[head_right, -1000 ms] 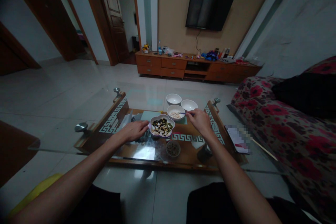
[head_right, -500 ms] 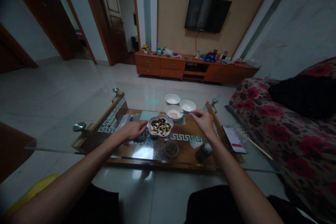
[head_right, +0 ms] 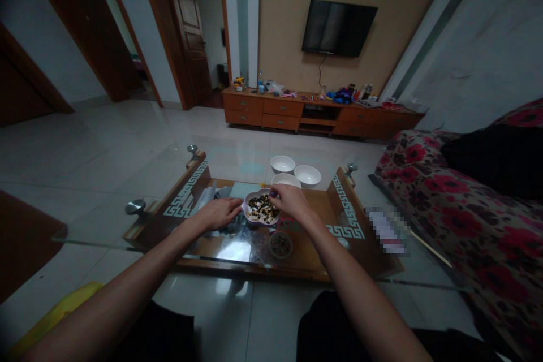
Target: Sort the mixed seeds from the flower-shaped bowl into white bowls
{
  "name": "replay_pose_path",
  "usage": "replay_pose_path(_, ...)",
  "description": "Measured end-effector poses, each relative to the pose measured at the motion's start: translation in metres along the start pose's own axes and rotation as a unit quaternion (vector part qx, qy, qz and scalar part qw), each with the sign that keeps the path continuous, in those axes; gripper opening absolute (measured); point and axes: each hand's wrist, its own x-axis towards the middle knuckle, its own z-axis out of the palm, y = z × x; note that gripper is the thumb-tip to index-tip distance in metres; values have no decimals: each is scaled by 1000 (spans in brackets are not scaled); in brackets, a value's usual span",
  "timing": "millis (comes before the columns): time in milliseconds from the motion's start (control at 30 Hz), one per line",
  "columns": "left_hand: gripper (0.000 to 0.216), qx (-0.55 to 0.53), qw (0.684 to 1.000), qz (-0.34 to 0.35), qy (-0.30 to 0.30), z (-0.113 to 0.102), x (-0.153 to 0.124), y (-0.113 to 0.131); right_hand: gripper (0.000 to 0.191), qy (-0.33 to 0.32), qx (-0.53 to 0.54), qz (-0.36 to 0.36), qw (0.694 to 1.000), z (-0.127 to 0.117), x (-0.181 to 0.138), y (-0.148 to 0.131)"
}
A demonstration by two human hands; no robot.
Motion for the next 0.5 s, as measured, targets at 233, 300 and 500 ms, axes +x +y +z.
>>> replay_pose_path(233,45,-5,1000,-8,-1,-1,-1,2,18,-10,-6,-5,1000,15,3,2)
replay_pose_path(300,46,-9,1000,-8,0,-1,-1,2,18,-10,-3,-19,1000,18,2,4)
replay_pose_path(500,41,-8,1000,-13,3,-1,1,2,22,-3,26,-95,995,29,5,-13)
